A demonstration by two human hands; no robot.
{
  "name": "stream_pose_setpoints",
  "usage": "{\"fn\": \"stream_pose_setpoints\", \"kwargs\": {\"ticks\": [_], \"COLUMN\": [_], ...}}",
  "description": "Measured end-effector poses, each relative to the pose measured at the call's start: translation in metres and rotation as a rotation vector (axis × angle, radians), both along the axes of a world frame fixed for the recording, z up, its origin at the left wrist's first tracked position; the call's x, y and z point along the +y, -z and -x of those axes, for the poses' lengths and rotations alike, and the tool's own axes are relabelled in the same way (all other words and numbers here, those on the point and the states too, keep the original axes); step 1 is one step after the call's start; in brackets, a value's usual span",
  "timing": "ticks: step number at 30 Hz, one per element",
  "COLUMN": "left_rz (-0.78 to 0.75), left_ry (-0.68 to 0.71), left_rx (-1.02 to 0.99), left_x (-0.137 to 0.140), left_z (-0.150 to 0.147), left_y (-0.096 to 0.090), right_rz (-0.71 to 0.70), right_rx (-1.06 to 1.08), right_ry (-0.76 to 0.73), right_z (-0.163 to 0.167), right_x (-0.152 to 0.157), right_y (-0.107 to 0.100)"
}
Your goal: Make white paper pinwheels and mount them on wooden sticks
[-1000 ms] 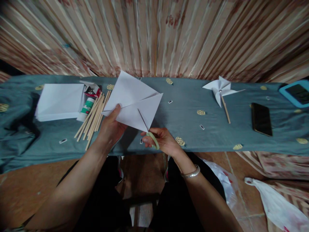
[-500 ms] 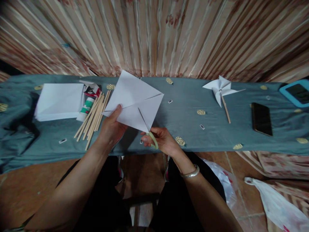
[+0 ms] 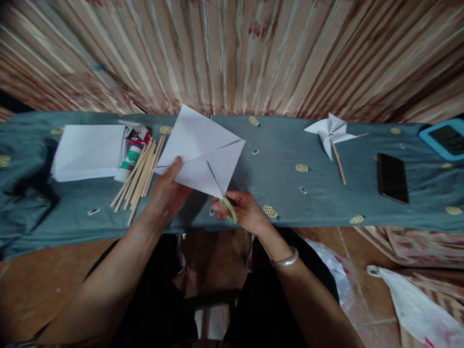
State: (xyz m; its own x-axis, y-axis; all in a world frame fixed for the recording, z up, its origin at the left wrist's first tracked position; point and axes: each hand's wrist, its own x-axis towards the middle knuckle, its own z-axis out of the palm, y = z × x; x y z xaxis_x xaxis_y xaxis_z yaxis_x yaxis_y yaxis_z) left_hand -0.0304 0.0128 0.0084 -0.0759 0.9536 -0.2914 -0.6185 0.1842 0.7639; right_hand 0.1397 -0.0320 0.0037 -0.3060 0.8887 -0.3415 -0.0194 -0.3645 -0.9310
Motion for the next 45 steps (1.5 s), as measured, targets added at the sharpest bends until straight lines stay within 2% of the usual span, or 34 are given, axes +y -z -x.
{"fn": "stream_pose_setpoints", "kwargs": {"ticks": [16,24,27,29,32,37,41,45], "left_rz": [0.008,0.038,0.059,0.095,0.158,0.232,0.238,0.127], "left_ry": [-0.013,-0.083,-0.144,-0.186,-0.197,-0.142,-0.059,0.004], "left_rx": [-0.003,-0.02,-0.051,-0.075,-0.106,-0.103,-0.032,0.083], "left_x": [0.0,0.002,0.008,0.011,0.013,0.007,0.001,-0.003], "left_z": [0.0,0.0,0.006,0.012,0.02,0.024,0.024,0.028], "left_y": [0.003,-0.002,-0.005,-0.005,-0.001,0.008,0.014,0.017], "right_rz": [-0.046,0.008,0.072,0.062,-0.027,-0.345,-0.498,-0.581], "right_rx": [-0.05,-0.073,-0.14,-0.221,-0.421,-0.873,-0.997,-1.167], "right_ry": [-0.032,-0.224,-0.322,-0.345,-0.248,0.05,0.108,0.146], "right_z": [-0.001,-0.009,-0.023,-0.036,-0.054,-0.059,-0.048,-0.046], "right_x": [0.0,-0.001,-0.001,-0.002,-0.002,0.003,0.008,0.013], "right_y": [0.005,-0.003,-0.006,-0.004,0.002,0.002,0.004,0.014]}}
